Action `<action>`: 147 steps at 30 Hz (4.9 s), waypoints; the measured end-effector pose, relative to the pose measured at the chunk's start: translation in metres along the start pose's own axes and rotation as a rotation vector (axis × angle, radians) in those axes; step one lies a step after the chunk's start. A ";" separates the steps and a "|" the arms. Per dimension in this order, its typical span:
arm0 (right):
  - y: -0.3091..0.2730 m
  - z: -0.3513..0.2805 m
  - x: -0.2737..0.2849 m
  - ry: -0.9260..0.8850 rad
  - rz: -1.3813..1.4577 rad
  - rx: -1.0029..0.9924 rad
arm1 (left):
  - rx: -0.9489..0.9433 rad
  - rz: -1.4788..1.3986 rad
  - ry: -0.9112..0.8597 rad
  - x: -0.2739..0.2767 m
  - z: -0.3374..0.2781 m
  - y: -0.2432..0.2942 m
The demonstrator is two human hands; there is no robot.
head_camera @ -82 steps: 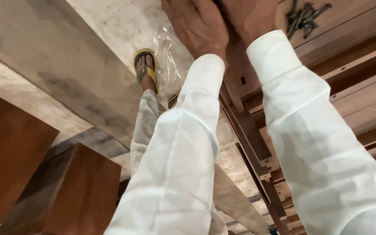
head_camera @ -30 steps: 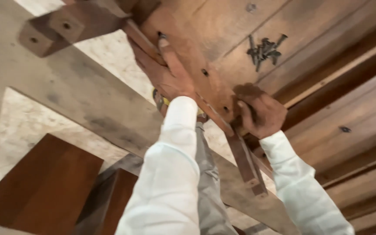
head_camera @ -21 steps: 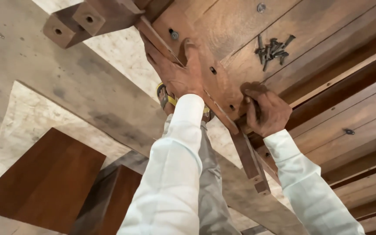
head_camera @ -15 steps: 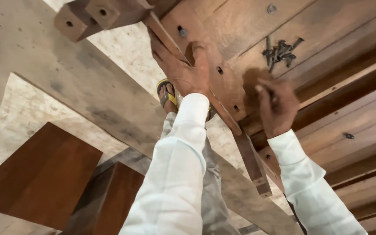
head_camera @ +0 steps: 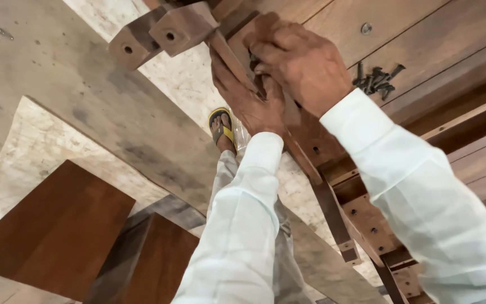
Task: The person assembles wooden furniture frames, picking bolts and screws from a pile on an upturned wooden unit and threading them by hand into pre-drilled holes. They align wooden rails and blocks against the frame, hold parts steady with one hand, and tighten fasteners with the other, moving between several furniture units.
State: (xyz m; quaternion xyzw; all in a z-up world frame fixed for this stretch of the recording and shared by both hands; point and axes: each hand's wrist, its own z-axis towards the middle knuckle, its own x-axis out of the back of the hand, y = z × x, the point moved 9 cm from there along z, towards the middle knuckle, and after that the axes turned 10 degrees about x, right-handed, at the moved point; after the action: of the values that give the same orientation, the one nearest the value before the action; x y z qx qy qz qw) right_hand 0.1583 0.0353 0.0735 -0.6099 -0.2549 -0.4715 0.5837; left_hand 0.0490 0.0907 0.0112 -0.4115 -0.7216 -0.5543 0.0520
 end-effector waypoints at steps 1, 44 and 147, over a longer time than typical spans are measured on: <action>0.000 0.003 0.001 0.005 0.000 0.024 | -0.052 -0.023 0.016 0.000 0.000 0.003; -0.023 0.019 -0.002 0.053 -0.085 -0.003 | -0.008 -0.157 0.096 0.003 -0.009 0.004; -0.063 -0.340 -0.050 0.593 0.899 -1.744 | 0.468 -0.185 -0.686 -0.012 -0.198 -0.114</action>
State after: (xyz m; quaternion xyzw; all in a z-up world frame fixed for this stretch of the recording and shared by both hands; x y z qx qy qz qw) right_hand -0.0121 -0.2647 0.0167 -0.7201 0.5835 -0.3621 0.0991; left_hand -0.0928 -0.0876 -0.0061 -0.4830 -0.8372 -0.2090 -0.1490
